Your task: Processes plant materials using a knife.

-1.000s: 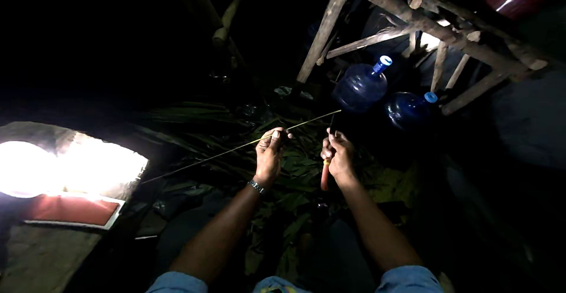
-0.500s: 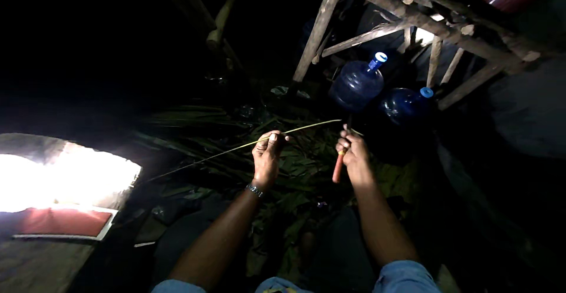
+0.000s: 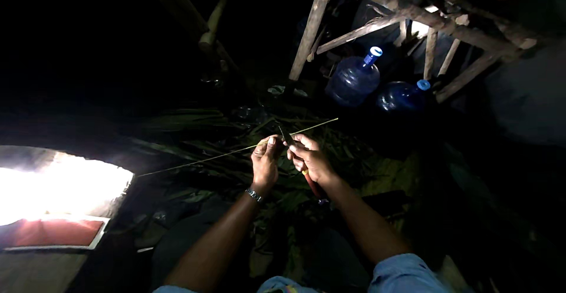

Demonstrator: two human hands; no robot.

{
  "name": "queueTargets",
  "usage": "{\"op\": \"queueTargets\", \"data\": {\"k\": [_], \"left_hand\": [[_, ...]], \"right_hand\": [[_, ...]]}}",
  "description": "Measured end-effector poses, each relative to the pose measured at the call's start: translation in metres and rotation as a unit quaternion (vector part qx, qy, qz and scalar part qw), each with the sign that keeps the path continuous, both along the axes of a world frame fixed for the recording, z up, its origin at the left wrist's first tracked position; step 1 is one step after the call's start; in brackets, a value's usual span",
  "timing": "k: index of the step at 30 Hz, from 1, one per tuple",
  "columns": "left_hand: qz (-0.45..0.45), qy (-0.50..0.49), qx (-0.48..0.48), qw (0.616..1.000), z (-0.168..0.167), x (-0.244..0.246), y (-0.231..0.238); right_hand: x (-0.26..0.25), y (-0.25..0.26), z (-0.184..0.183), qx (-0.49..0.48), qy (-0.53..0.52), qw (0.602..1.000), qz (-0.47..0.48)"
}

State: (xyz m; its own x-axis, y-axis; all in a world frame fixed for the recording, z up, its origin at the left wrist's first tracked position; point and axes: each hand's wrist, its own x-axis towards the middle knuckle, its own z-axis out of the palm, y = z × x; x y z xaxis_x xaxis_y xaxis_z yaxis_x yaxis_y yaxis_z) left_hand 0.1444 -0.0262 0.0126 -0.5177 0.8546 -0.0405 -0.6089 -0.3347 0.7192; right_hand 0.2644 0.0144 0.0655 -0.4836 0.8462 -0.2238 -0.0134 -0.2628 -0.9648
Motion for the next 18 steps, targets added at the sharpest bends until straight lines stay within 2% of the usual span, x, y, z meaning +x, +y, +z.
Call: {"op": "queueTargets", "data": {"k": [5,8,10,12,16,18], "left_hand": [[0.008,0.004,0.008,1.0,0.004,-0.006,-0.001],[-0.013,0.103,0.035,0.994,-0.003,-0.003,0.0],[-0.018,0.135,0.048,0.989,-0.011,0.005,0.001],[-0.012,0.142,0.052,0.988,-0.017,0.007,0.002],[0.002,0.184,0.076,0.98,-0.02,0.005,0.003],[0.006,0.207,0.087,0.974,-0.021,0.005,0.003]], "right_hand": [[0.032,0.033,0.008,-0.055,0.068,0.981,-0.171],[0.056,0.051,0.006,-0.065,0.084,0.959,-0.263],[0.056,0.048,0.008,-0.049,0.069,0.954,-0.287],[0.053,0.038,0.011,-0.031,0.05,0.966,-0.251],[0.032,0.013,0.013,-0.065,0.008,0.996,-0.061],[0.021,0.006,0.012,-0.085,0.005,0.996,-0.01]]}}
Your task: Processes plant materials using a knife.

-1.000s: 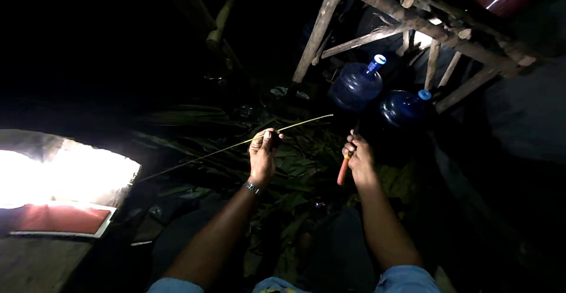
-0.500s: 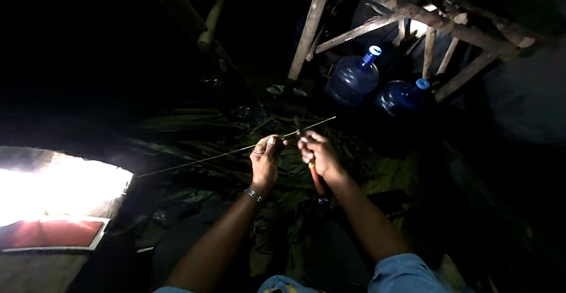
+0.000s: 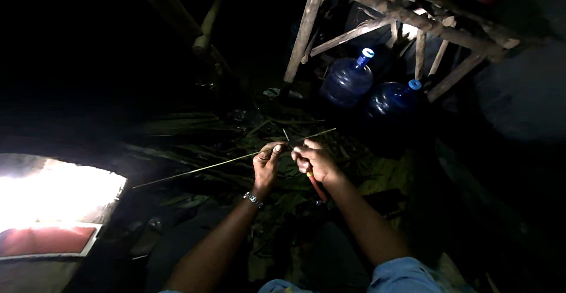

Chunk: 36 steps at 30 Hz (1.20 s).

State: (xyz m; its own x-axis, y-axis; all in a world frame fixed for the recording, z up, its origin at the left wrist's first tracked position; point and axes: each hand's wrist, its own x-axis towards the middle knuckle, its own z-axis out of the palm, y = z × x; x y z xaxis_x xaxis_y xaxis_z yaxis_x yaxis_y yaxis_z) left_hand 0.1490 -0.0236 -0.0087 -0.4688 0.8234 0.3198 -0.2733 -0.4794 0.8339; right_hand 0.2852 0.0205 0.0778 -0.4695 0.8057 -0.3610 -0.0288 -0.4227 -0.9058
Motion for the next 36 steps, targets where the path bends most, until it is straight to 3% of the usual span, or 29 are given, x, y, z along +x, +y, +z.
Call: {"op": "queueTargets", "data": {"k": [2,5,9,18,24,26,29,32,36], "left_hand": [[0.006,-0.001,0.003,1.0,0.001,-0.003,0.0],[0.021,-0.004,-0.003,1.0,0.007,-0.011,-0.001],[-0.017,0.062,0.005,0.998,0.002,-0.001,0.002],[0.016,0.076,-0.012,0.997,-0.003,-0.003,-0.003],[0.089,-0.022,-0.062,0.994,0.027,-0.036,-0.007],[0.061,-0.043,-0.08,0.994,0.035,-0.031,-0.01],[0.015,-0.089,-0.113,0.989,0.026,-0.014,-0.008],[-0.01,-0.07,-0.123,0.99,0.013,-0.001,-0.008],[-0.054,0.023,-0.095,0.994,0.012,0.006,-0.016]], "right_hand": [[-0.001,0.004,0.001,-0.015,0.007,0.999,-0.035],[0.025,0.034,-0.003,-0.014,0.013,0.983,-0.18],[0.046,0.055,-0.013,0.001,-0.017,0.95,-0.312],[0.066,0.071,-0.036,0.014,-0.135,0.965,-0.226],[0.136,0.087,-0.076,-0.001,-0.327,0.893,-0.308],[0.139,0.078,-0.073,0.031,-0.289,0.911,-0.292],[0.121,0.058,-0.047,0.192,-0.192,0.931,-0.244],[0.112,0.033,-0.016,0.393,-0.214,0.881,-0.152],[0.093,0.01,-0.007,0.455,-0.388,0.798,0.074]]}}
